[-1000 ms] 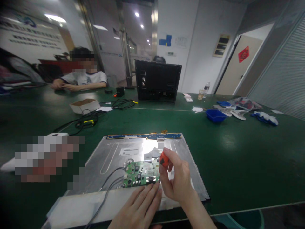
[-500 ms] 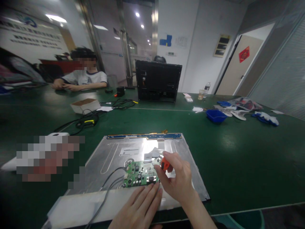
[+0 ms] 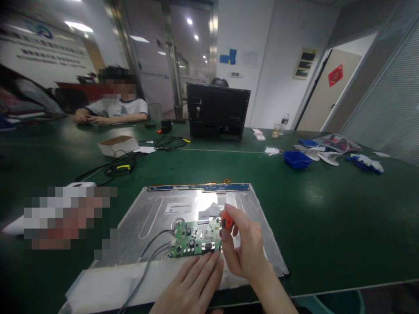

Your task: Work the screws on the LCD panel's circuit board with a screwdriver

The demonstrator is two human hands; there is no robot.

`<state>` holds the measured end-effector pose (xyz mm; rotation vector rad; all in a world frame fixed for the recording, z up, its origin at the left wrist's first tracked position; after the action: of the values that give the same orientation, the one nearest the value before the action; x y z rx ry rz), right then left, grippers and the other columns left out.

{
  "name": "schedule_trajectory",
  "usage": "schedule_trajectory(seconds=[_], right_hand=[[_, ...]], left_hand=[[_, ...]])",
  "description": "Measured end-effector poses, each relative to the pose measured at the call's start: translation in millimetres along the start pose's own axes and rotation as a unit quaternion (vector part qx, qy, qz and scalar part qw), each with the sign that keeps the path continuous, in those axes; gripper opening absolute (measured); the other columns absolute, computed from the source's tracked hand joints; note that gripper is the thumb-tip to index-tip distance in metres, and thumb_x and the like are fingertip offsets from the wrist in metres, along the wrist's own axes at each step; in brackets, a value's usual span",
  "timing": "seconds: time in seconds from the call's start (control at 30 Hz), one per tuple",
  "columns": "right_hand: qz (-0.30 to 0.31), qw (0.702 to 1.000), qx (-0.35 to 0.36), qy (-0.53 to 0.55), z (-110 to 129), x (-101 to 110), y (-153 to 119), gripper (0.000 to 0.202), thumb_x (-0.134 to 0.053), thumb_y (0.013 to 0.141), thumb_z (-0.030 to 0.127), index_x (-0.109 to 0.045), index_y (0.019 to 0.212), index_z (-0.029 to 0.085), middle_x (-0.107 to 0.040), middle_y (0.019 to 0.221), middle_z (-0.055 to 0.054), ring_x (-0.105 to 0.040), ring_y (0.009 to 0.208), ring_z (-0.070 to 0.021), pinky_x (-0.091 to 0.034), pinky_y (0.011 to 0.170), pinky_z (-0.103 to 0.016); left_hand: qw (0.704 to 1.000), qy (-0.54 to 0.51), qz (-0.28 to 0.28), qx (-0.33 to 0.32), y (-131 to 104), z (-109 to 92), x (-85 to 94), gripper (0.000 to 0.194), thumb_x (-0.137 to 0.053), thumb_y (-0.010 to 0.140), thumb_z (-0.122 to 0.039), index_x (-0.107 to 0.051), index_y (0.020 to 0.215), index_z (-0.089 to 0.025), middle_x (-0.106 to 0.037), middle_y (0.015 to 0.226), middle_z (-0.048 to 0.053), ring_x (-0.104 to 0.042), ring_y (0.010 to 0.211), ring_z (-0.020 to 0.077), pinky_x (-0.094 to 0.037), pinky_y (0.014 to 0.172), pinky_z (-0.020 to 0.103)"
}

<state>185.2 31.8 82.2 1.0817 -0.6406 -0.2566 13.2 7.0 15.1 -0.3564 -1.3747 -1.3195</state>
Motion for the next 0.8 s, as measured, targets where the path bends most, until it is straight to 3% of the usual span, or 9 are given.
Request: schedule_trajectory(seconds=[0.17, 0.43, 0.8], right_hand=[[-0.008, 1.000, -0.003, -0.027, -1.0, 0.2, -0.9, 0.053, -0.049, 0.094, 0.013, -0.041, 0.145, 0.020, -0.069, 0.090, -0.005, -0.066, 0.062, -0.0157, -0.058, 0.053, -0.028], [-0.011, 0.999, 0.011, -0.036, -0.4, -0.7, 3.4, 0.050, -0.049, 0.094, 0.013, -0.041, 0.144, 0.019, -0.067, 0.090, -0.004, -0.062, 0.056, -0.0136, -0.053, 0.047, -0.026], [-0.026, 0.998, 0.023, -0.046, 1.3, -1.3, 6.4, 0.045, -0.055, 0.096, 0.013, -0.044, 0.140, 0.021, -0.062, 0.073, 0.003, -0.057, 0.053, -0.0140, -0.047, 0.042, -0.026]], left_hand=[[1.000, 0.006, -0.018, 0.002, 1.4, 0.8, 0.7, 0.055, -0.035, 0.106, -0.053, -0.060, 0.128, -0.009, -0.070, 0.125, 0.011, -0.064, 0.112, 0.0236, -0.036, 0.098, 0.036], [1.000, 0.008, -0.009, -0.005, -0.1, 0.5, 1.5, 0.055, -0.036, 0.106, -0.053, -0.058, 0.130, -0.008, -0.068, 0.129, 0.012, -0.062, 0.115, 0.0240, -0.036, 0.099, 0.036], [1.000, 0.013, -0.003, -0.011, -0.5, 1.3, 0.4, 0.057, -0.038, 0.105, -0.055, -0.059, 0.130, -0.008, -0.068, 0.130, 0.013, -0.062, 0.114, 0.0249, -0.037, 0.099, 0.036]])
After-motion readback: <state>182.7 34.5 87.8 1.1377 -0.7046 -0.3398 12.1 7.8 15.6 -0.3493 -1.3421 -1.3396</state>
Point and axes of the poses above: each hand's wrist, its own y-axis towards the middle knuckle, its own x-axis out of the back of the hand, z = x × y, the point moved 2 cm from there along y, towards the middle knuckle
